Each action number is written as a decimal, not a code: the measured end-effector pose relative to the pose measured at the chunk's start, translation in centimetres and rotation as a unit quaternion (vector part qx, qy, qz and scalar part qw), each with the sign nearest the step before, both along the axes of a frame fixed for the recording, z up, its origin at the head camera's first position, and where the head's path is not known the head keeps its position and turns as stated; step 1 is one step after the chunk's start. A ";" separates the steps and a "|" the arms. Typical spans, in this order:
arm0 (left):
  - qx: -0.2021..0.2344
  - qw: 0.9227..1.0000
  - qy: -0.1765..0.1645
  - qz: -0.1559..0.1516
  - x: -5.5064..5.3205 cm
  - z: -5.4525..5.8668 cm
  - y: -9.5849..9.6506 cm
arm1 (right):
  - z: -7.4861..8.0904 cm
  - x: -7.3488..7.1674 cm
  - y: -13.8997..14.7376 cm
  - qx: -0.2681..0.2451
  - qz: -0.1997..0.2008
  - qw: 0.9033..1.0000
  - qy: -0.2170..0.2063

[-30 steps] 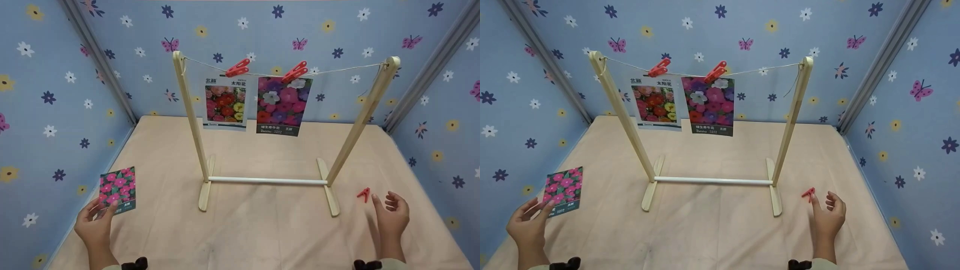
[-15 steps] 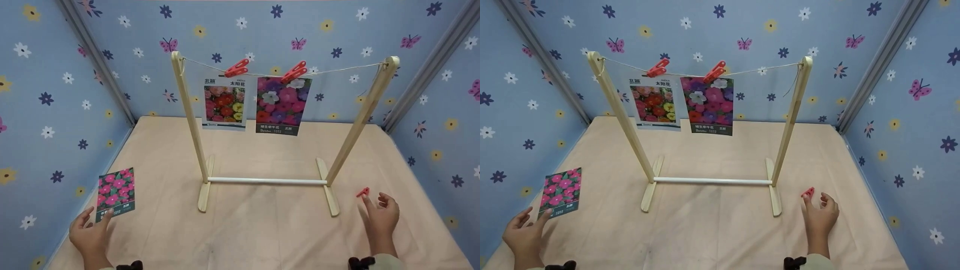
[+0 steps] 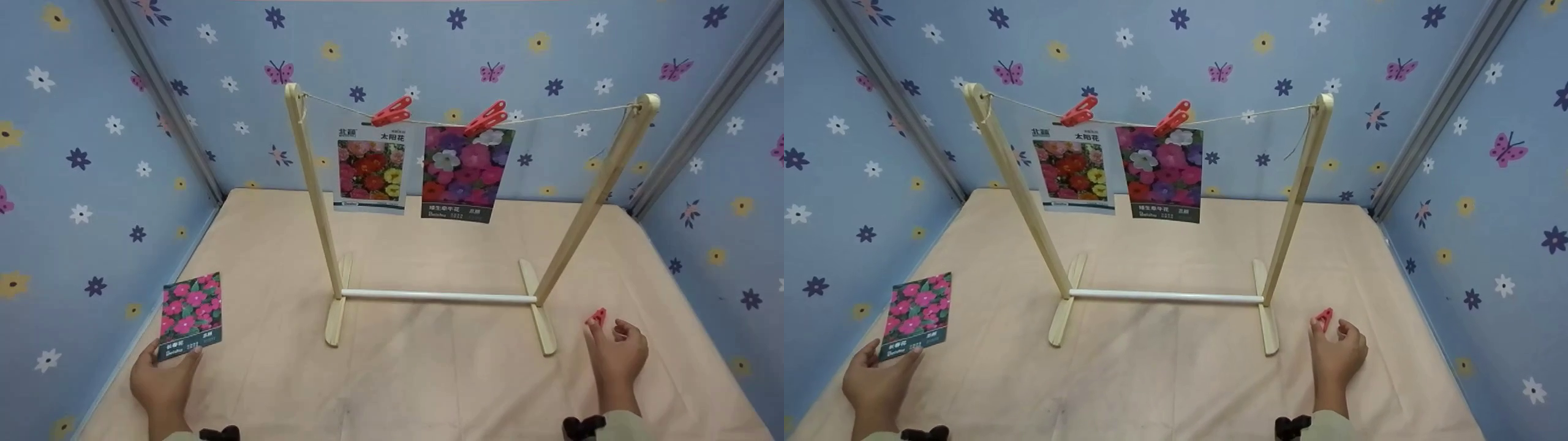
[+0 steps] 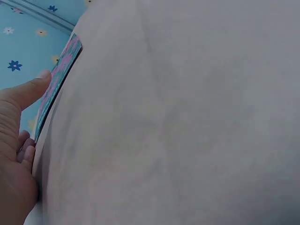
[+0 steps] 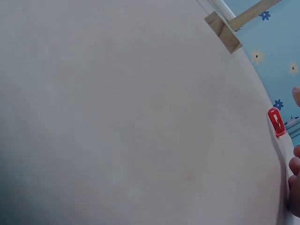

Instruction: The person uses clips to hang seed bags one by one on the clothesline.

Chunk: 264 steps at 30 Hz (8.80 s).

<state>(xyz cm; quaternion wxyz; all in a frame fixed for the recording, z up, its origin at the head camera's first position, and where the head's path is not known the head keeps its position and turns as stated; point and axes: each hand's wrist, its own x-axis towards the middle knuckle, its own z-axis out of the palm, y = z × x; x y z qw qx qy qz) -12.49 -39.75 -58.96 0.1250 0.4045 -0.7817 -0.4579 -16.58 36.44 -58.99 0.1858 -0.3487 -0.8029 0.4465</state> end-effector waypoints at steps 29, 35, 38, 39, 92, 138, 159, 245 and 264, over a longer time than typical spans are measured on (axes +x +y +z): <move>-0.136 0.989 -0.048 -0.011 -1.1 -0.2 0.9 | -0.5 -1.0 -0.4 0.115 0.008 0.991 -0.067; -0.138 0.989 -0.056 -0.018 -1.1 -0.4 0.7 | -0.6 -0.6 0.2 0.129 0.034 0.990 -0.049; -0.134 0.988 -0.066 -0.024 -1.1 -0.4 0.7 | -0.5 -0.5 0.6 0.137 0.051 0.988 -0.058; -0.136 0.988 -0.067 -0.026 -1.1 -0.4 0.7 | -0.4 -0.4 0.8 0.138 0.055 0.987 -0.062; -0.046 0.993 -0.054 -0.097 -0.8 0.9 2.3 | -0.2 1.0 3.0 0.105 0.155 0.982 -0.024; 0.079 0.995 0.057 -0.022 -1.4 0.3 2.8 | -0.5 1.1 3.8 0.027 0.106 0.994 -0.027; 0.176 0.975 0.134 0.010 -1.4 0.7 2.8 | 1.6 1.8 4.4 -0.059 0.145 0.987 -0.028; 0.404 0.799 0.302 -0.327 -4.8 5.9 21.4 | 13.5 1.9 -1.3 -0.236 0.358 0.789 0.441; 0.370 0.811 0.267 -0.365 -5.8 7.8 27.5 | 16.9 1.1 -2.1 -0.148 0.392 0.806 0.418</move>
